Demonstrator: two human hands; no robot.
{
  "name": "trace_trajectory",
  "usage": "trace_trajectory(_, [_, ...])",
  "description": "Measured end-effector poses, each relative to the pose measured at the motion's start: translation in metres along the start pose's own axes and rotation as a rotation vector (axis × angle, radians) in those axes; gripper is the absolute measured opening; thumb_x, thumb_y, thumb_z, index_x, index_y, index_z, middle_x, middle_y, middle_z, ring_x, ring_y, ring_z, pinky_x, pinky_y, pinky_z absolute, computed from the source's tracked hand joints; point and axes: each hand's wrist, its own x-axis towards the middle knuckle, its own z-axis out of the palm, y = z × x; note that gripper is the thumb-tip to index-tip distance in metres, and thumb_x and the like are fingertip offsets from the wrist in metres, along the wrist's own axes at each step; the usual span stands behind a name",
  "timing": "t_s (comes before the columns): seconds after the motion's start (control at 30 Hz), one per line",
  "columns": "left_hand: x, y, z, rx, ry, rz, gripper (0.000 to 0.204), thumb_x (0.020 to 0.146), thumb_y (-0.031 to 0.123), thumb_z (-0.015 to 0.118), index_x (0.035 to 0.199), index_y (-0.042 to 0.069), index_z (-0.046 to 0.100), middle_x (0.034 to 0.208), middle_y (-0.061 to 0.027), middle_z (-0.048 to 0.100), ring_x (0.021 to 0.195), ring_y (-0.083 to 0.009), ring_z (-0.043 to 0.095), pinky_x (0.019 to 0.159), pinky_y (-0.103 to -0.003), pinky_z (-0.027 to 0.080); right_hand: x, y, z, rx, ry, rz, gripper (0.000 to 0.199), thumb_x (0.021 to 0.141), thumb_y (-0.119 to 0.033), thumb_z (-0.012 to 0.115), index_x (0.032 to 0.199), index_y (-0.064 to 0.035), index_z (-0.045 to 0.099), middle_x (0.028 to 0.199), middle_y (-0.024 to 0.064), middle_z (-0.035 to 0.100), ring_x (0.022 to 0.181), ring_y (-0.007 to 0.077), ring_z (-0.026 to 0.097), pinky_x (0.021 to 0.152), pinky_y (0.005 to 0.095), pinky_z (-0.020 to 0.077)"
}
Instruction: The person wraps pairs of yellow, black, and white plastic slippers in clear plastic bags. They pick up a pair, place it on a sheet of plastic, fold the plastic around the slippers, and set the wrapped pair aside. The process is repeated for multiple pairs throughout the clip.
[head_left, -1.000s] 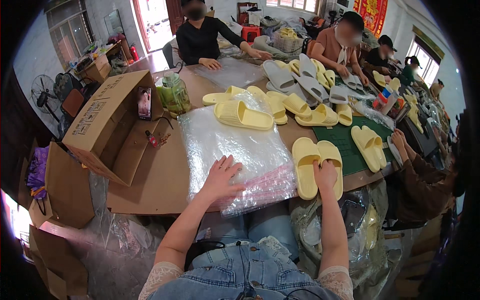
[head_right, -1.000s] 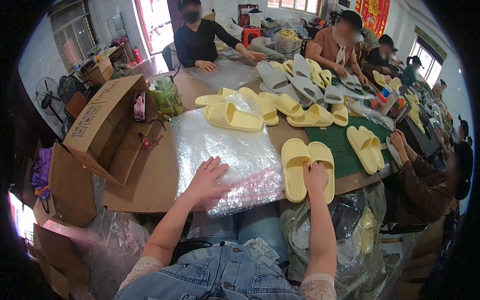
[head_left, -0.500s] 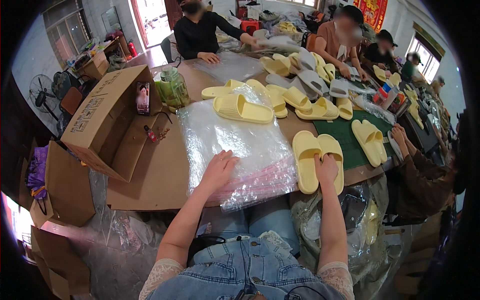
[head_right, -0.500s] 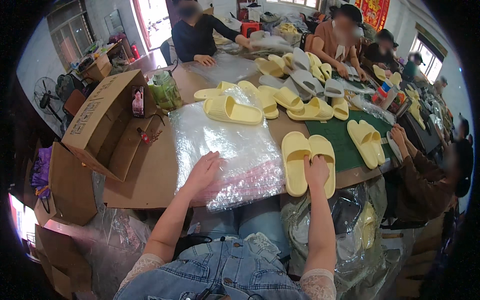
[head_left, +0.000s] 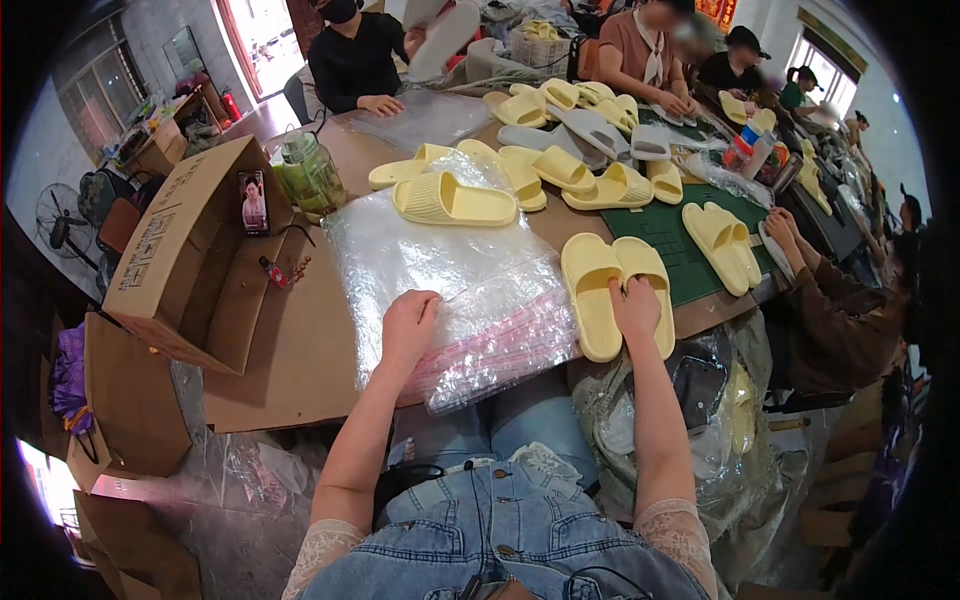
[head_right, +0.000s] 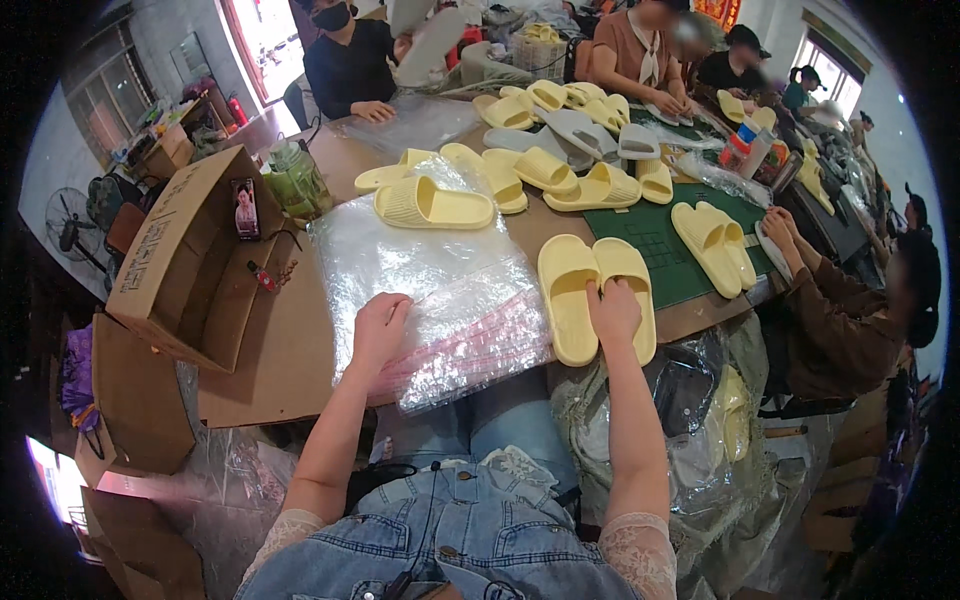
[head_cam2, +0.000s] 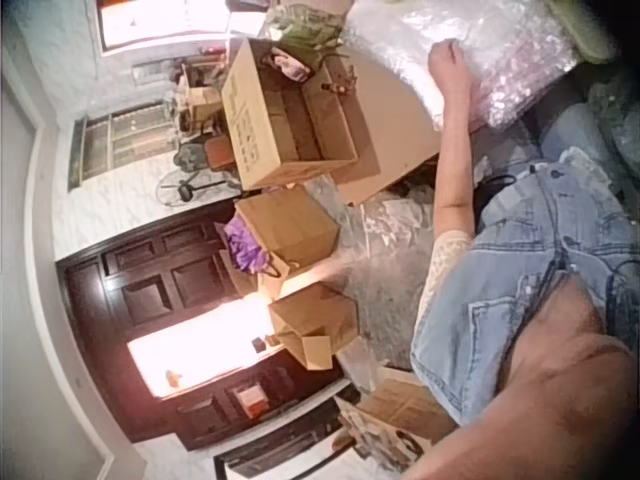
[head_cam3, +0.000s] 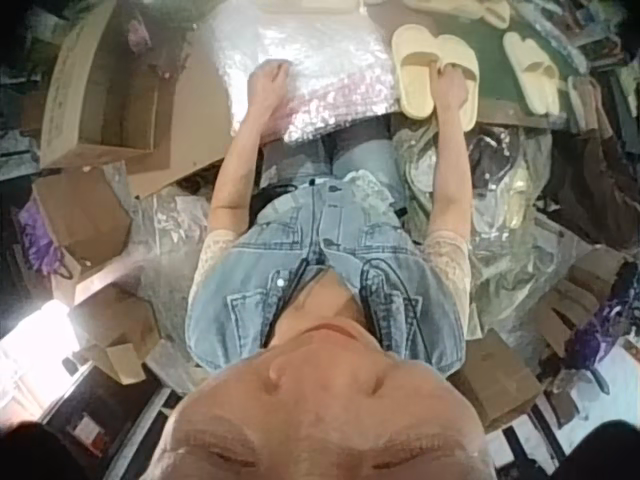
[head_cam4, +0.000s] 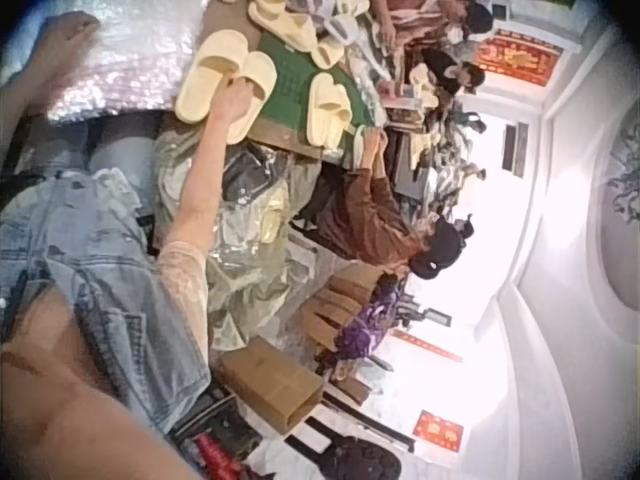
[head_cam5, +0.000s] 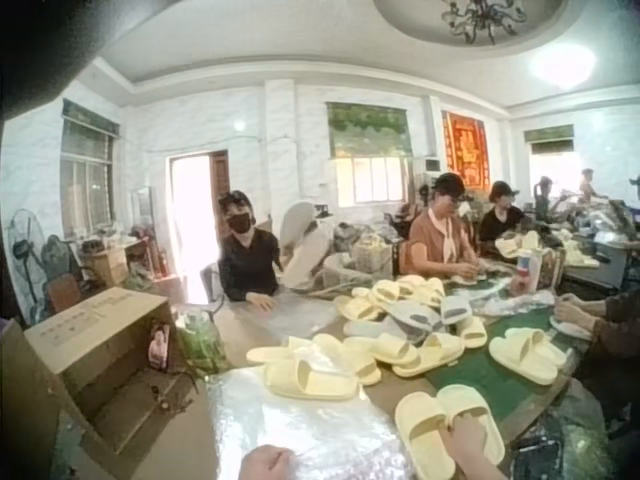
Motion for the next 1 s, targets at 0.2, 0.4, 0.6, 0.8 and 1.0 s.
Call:
trace_trajectory(0.2, [-0.001, 0.008, 0.008, -0.068, 0.1, 0.07, 0.013, 0.091, 0.001, 0.052, 0.093, 0.002, 0.065, 0.084, -0.0134, 0.062, 0.08, -0.0291, 0.063, 0.075, -0.037, 0.05, 0.0, 0.002, 0.003, 0.001, 0.012, -0.009, 0.043, 0.092, -0.04, 0.06, 0.083, 0.0018, 0.065, 0.093, 0.0223, 0.063, 0.086, 0.0388, 0.064, 0.076, 0.0502, 0.0513])
trace_trajectory(0.4, [-0.001, -0.004, 0.004, -0.016, -0.026, 0.112, 0.019, 0.086, 0.008, 0.059, 0.104, 0.005, 0.063, 0.086, -0.0111, 0.058, 0.08, -0.0266, 0.062, 0.073, -0.037, 0.049, -0.001, 0.003, 0.004, 0.02, 0.023, -0.017, 0.043, 0.093, -0.04, 0.059, 0.083, 0.0022, 0.065, 0.092, 0.0223, 0.062, 0.085, 0.0398, 0.063, 0.075, 0.0508, 0.0511])
trace_trajectory(0.6, [-0.003, 0.017, 0.003, 0.169, 0.044, 0.042, 0.041, 0.079, 0.021, 0.073, 0.115, 0.009, 0.058, 0.094, -0.0097, 0.061, 0.084, -0.0272, 0.064, 0.073, -0.04, 0.051, -0.004, 0.006, 0.002, 0.124, 0.059, 0.019, 0.04, 0.092, -0.036, 0.061, 0.079, 0.0014, 0.063, 0.086, 0.0208, 0.061, 0.079, 0.0401, 0.062, 0.072, 0.0511, 0.0488])
trace_trajectory(0.8, [-0.006, 0.012, 0.0, 0.082, 0.171, 0.094, 0.022, 0.086, 0.016, 0.069, 0.106, 0.008, 0.064, 0.087, -0.0098, 0.062, 0.078, -0.0286, 0.064, 0.069, -0.039, 0.052, -0.034, 0.011, -0.022, 0.358, 0.112, -0.11, 0.018, 0.083, -0.017, 0.065, 0.085, 0.0012, 0.064, 0.085, 0.0219, 0.06, 0.079, 0.0421, 0.059, 0.068, 0.0497, 0.0462])
trace_trajectory(1.0, [-0.01, 0.028, -0.006, 0.073, 0.202, 0.152, 0.009, 0.09, 0.015, 0.066, 0.091, 0.008, 0.07, 0.087, -0.0092, 0.064, 0.074, -0.0286, 0.062, 0.064, -0.039, 0.05, -0.077, -0.032, -0.092, 0.417, 0.098, -0.524, 0.032, 0.074, -0.015, 0.069, 0.104, -0.0039, 0.069, 0.087, 0.0172, 0.066, 0.078, 0.0381, 0.063, 0.068, 0.0462, 0.0508])
